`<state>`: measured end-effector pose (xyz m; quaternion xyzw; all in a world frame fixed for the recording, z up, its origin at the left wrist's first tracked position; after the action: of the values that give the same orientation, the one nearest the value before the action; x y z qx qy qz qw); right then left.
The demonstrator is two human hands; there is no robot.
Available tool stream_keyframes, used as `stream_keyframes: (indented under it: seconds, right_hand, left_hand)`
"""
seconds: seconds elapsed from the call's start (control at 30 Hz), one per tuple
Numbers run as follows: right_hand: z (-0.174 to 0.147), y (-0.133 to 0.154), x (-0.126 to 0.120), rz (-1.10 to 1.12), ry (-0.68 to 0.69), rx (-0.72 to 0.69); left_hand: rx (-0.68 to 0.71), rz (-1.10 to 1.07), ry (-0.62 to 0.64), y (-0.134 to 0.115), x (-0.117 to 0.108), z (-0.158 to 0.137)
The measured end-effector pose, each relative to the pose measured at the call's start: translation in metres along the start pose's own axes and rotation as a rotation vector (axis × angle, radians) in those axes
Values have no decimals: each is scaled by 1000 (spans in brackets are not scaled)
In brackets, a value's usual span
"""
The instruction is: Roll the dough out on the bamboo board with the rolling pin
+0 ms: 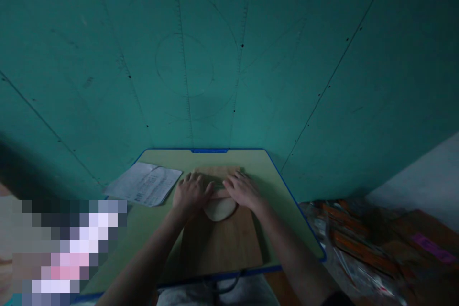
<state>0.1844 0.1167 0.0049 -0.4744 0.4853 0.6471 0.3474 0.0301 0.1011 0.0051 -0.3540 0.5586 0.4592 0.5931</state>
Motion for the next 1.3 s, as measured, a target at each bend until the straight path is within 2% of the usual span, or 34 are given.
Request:
stream_keyframes:
  seconds: [0.2, 0.63, 1.0, 1.3]
  right_hand:
    - [14, -1, -2, 28, 17, 48]
    - [45, -11, 4, 70, 29, 98]
    - [0, 2, -4, -49, -104, 70]
    - [-39, 18, -8, -117, -195, -65]
  left_hand:
    - [-120, -78, -3, 10, -3, 18]
    - [-201, -100, 4, 26, 0, 41]
    - [-193, -44, -92, 8, -11, 6]
    - [-132, -32, -156, -11, -17, -25]
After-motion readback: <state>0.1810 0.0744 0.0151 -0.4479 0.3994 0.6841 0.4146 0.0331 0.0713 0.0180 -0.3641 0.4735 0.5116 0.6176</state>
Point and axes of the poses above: each hand's wrist, its own z-axis towards the middle knuckle, its own x-axis out of the palm, y = z × x, the point moved 7 cm from there along z, towards the middle knuckle, and after that the axes turned 3 degrees about z, right-handed, at the moved point
